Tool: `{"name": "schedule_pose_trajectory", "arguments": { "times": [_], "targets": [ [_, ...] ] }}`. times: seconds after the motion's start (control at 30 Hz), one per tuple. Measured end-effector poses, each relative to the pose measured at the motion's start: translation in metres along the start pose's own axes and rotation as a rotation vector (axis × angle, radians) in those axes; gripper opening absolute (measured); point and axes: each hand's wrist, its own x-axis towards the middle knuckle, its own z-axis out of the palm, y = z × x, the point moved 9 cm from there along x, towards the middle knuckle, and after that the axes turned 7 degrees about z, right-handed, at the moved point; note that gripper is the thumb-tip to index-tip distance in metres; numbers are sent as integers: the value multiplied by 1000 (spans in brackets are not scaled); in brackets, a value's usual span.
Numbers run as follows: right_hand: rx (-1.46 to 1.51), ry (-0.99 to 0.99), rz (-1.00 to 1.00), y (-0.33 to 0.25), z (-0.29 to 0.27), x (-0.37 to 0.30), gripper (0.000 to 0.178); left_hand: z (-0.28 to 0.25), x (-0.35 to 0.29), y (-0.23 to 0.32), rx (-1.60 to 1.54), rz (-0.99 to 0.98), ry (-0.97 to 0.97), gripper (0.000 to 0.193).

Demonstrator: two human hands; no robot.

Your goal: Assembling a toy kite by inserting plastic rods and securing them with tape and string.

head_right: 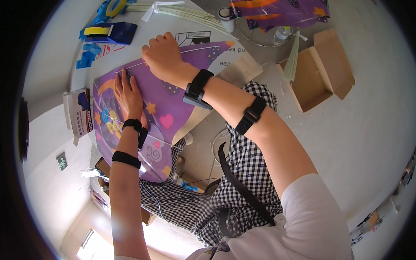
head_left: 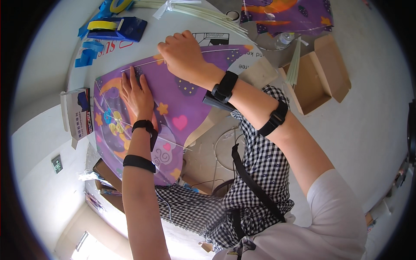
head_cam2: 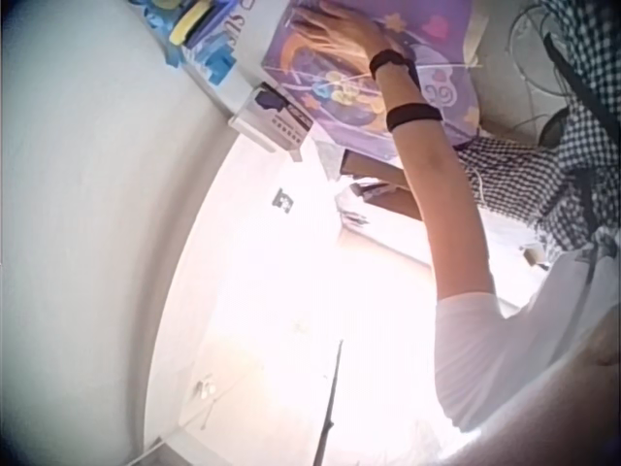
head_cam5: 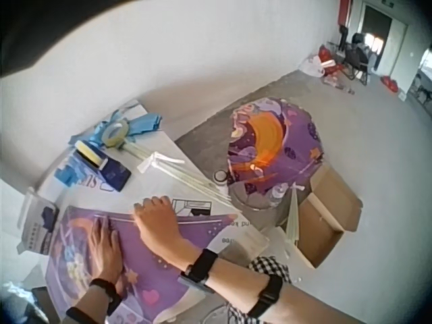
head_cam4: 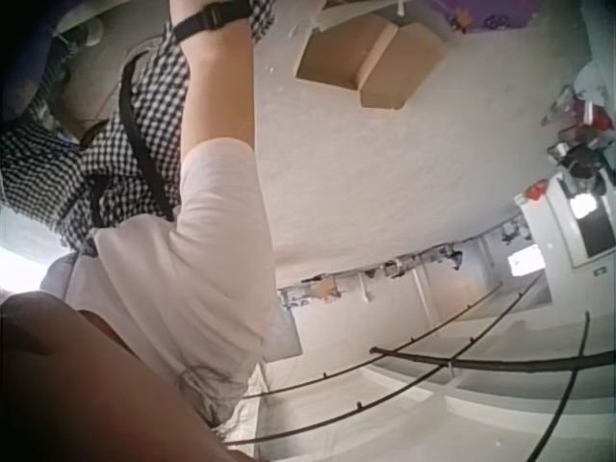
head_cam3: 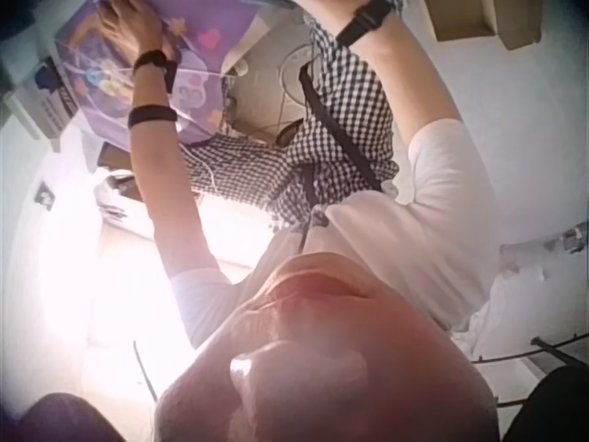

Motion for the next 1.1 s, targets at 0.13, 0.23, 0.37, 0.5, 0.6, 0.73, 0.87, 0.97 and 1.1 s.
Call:
{"name": "schedule_pose_trajectory", "arguments": {
  "times": [0.13, 0.23, 0.37, 0.5, 0.6, 0.73, 0.87, 0.97, 1.1],
  "targets": [
    [-23, -52, 18, 3, 5, -1, 9, -1, -1, 1, -11, 6, 8, 51],
    [-28, -56, 14, 3, 5, -2, 9, -1, -1, 1, -10, 8, 11, 52],
    [-39, -61, 18, 3, 6, -3, 7, -2, 0, 2, -5, 12, 15, 52],
    [-22, -44, 12, 3, 4, -4, 6, -2, -1, 1, -9, 15, 21, 52],
    [-16, -57, 17, 3, 6, -4, 6, -1, -1, 1, 2, 16, 23, 52],
    [-20, -73, 29, 4, 8, -3, 6, 0, 0, 0, -10, 10, 17, 52],
    [-36, -98, 40, 4, 11, -4, 6, -1, -1, 0, -16, 1, 11, 52],
    [-33, -103, 42, 4, 10, -4, 6, -1, -1, 1, -17, -1, 8, 52],
    [-33, -100, 41, 3, 9, -4, 6, -2, -1, 2, -15, 0, 13, 52]
  ]
}}
